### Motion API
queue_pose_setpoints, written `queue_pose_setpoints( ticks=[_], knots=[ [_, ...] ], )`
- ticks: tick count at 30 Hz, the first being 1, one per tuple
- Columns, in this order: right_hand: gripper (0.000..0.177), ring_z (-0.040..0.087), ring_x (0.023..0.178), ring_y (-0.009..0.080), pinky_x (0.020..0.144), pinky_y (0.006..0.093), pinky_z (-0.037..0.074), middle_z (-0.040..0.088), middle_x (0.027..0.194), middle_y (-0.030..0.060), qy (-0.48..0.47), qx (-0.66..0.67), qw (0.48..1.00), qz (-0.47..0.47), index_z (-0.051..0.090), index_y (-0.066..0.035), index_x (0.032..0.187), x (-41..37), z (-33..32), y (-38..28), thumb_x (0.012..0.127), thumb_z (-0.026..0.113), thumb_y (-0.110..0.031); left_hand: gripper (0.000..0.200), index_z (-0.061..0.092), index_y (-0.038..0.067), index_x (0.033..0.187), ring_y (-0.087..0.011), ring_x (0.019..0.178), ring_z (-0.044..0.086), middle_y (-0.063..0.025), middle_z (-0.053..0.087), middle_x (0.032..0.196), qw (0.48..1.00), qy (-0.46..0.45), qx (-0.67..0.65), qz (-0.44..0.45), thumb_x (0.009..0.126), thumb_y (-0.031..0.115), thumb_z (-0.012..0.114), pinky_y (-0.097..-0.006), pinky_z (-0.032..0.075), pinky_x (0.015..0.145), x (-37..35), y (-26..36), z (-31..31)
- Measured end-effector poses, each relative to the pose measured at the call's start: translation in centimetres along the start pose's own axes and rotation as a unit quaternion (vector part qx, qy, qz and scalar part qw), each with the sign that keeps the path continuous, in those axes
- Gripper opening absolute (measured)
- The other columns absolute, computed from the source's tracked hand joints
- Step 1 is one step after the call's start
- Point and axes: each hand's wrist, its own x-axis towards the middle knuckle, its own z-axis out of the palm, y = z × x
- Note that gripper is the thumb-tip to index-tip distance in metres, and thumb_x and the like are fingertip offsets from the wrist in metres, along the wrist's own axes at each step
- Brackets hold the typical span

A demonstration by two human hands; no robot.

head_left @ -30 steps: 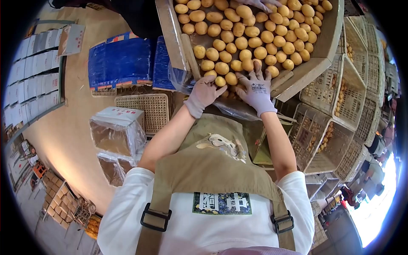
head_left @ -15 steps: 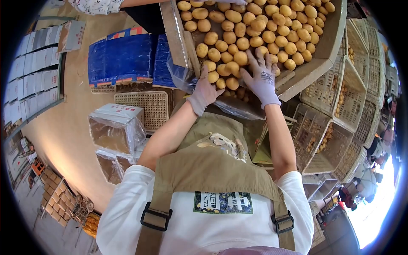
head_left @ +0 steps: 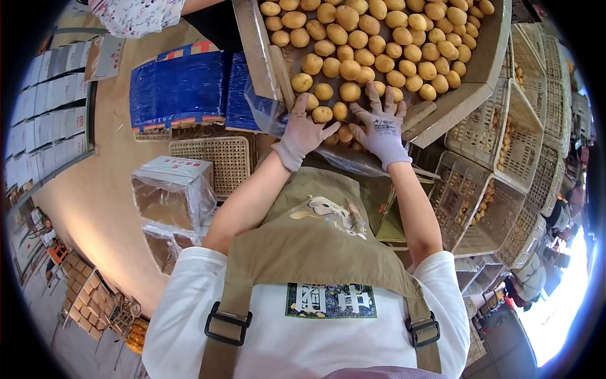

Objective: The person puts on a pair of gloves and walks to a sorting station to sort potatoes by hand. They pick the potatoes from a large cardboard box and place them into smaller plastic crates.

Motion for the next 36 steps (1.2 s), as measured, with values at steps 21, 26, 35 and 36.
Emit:
queue_pose_setpoints(
  ticks=[21, 26, 35, 36],
  knots=[
    [0.036, 0.07, 0.09, 0.0252, 0.079, 0.0352, 0.058, 0.072, 0.106, 0.0079, 0.399, 0.048, 0.91, 0.103, 0.071, -0.014, 0.109, -5.6, -6.4, 10.4, 0.074, 0.078, -0.01, 0.078, 0.033, 0.024, 0.153, -0.0322, 0.149, 0.023, -0.0003, 0.033, 0.159, 0.999, 0.038, -0.016, -0.03, 0.093, 0.073, 0.037, -0.0576, 0.016, 0.121, 1.2, -0.8, 1.3],
    [0.043, 0.056, 0.122, 0.0332, 0.106, 0.0531, 0.043, 0.062, 0.129, 0.0129, 0.422, 0.1, 0.889, 0.147, 0.064, -0.014, 0.125, -5.4, -9.1, 11.2, 0.083, 0.071, -0.014, 0.068, 0.035, 0.024, 0.151, -0.0302, 0.147, 0.027, -0.0003, 0.037, 0.157, 0.991, 0.126, -0.024, -0.039, 0.096, 0.065, 0.035, -0.0597, 0.015, 0.12, 1.0, -1.3, 2.9],
    [0.053, 0.032, 0.145, 0.0403, 0.116, 0.0617, 0.023, 0.049, 0.145, 0.0201, 0.223, 0.18, 0.952, 0.105, 0.061, -0.027, 0.135, 2.9, -1.9, 2.4, 0.087, 0.064, -0.047, 0.037, 0.054, 0.017, 0.136, -0.0179, 0.122, 0.057, 0.0008, 0.059, 0.134, 0.971, 0.03, 0.233, 0.051, 0.099, 0.021, 0.056, -0.0427, 0.05, 0.097, 0.7, -1.2, -1.7],
    [0.057, 0.029, 0.146, 0.0434, 0.115, 0.0655, 0.021, 0.042, 0.151, 0.0204, 0.164, 0.128, 0.974, 0.085, 0.057, -0.03, 0.139, 2.9, -1.3, 1.1, 0.085, 0.066, -0.047, 0.039, 0.053, 0.011, 0.137, -0.0197, 0.126, 0.054, -0.0026, 0.058, 0.136, 0.975, 0.06, 0.209, 0.048, 0.1, 0.024, 0.056, -0.0411, 0.047, 0.102, 0.4, -1.4, -0.6]
  ],
)
